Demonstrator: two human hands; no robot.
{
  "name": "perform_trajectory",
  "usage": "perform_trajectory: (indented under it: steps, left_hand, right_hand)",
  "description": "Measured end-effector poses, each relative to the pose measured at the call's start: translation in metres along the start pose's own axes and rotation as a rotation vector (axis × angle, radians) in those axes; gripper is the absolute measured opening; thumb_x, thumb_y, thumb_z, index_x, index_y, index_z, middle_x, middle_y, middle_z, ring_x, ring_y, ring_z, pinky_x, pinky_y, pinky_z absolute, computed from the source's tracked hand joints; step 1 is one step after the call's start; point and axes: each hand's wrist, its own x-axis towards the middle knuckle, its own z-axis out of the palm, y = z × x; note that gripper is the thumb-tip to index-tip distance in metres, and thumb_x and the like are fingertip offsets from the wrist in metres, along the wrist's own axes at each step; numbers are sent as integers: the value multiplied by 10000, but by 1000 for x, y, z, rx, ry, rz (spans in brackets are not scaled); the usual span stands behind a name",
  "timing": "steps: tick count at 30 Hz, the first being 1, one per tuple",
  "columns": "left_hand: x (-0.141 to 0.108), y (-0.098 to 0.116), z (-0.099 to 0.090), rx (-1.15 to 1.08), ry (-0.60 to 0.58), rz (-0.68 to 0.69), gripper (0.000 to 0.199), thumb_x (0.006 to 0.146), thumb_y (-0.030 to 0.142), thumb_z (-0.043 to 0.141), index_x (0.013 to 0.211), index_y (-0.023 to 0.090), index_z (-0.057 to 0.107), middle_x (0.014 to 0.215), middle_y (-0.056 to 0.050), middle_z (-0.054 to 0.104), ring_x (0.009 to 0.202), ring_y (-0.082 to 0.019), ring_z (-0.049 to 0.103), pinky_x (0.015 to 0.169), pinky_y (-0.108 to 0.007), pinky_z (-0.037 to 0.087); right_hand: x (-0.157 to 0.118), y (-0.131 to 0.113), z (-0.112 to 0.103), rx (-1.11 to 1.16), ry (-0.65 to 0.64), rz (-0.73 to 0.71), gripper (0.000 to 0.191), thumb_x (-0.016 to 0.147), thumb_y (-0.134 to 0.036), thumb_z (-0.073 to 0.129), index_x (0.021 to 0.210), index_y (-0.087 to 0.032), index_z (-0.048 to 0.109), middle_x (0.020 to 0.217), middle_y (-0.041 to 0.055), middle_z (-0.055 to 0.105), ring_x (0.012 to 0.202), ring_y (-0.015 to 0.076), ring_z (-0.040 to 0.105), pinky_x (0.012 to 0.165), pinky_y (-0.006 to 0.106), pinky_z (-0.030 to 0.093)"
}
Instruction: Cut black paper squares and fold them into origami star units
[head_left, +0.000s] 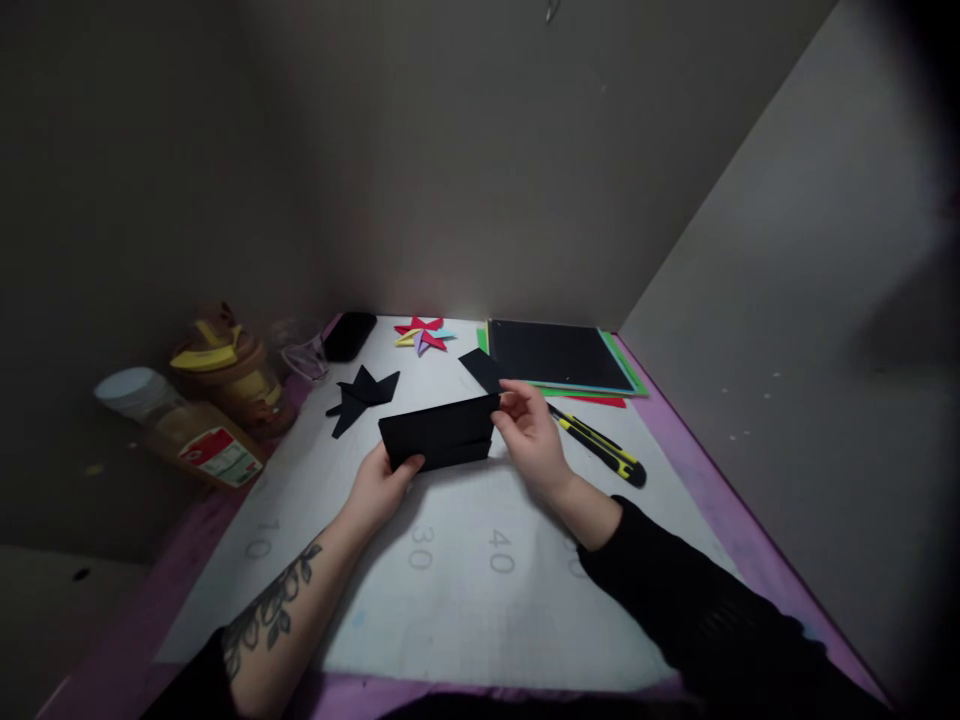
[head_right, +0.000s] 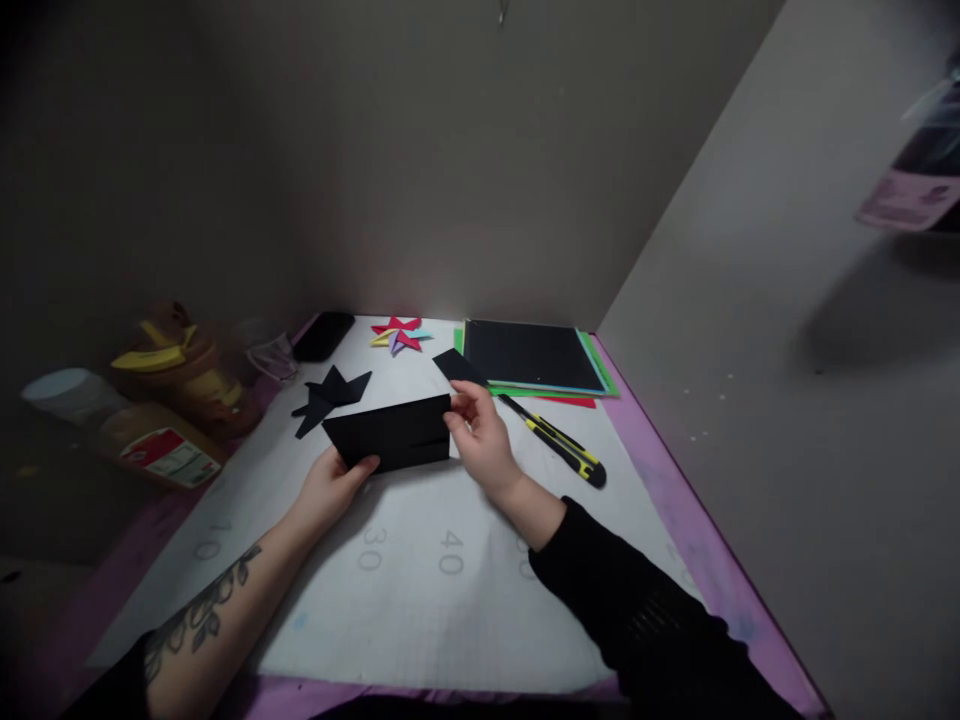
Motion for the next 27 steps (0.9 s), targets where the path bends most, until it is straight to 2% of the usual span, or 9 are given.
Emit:
perform_trajectory:
  steps: [4,8,14,21,24,27]
  left_hand:
    - [0,2,-1,14,-25,-12,296,717,330,640,939,136,616,892,-52,679,853,-247,621,764,-344,481]
    - [0,2,0,-5,-23,-32,287,715,329,652,919,133,607,870,-53,675,836,-243,624,753,-344,485]
    - [-6,6,1,-210,-107,-76,471,677,372,721,1062,135,584,1047,-91,676,962,-258,624,842,-365,492]
    - [-13,14,2,-276,-209,-110,462,704,326,715,1110,151,583,1106,-96,667,982,-252,623,851,-366,491]
    - [-12,14,2,-285,-203,-112,465,700,317,715,1112,143,585,1114,-105,665,986,-254,624,864,-377,486]
    - [-11,14,2,-286,-162,-129,444,681,325,727,1066,141,604,1066,-99,683,960,-253,635,847,-370,493]
  right_hand:
    - [7,-10,-12,-116,-35,-89,230,808,-235,575,1034,-272,602,897,23,597,822,175,562,773,335,457]
    - [7,-13,-13,-148,-45,-95,184,799,-245,583,979,-258,622,868,25,601,795,178,558,744,337,451]
    - [12,-19,-10,6,17,35,232,736,-266,634,946,-242,538,738,-15,523,671,139,515,625,282,433]
    - [17,-6,-14,143,23,188,307,687,-250,667,927,-237,476,679,-50,501,585,110,476,549,241,389]
    - [16,-2,-14,181,28,217,330,684,-264,678,940,-230,472,694,-51,506,586,98,473,545,228,380]
    - [10,0,-12,215,-39,275,334,721,-312,658,984,-232,469,658,-70,468,553,86,444,528,218,362]
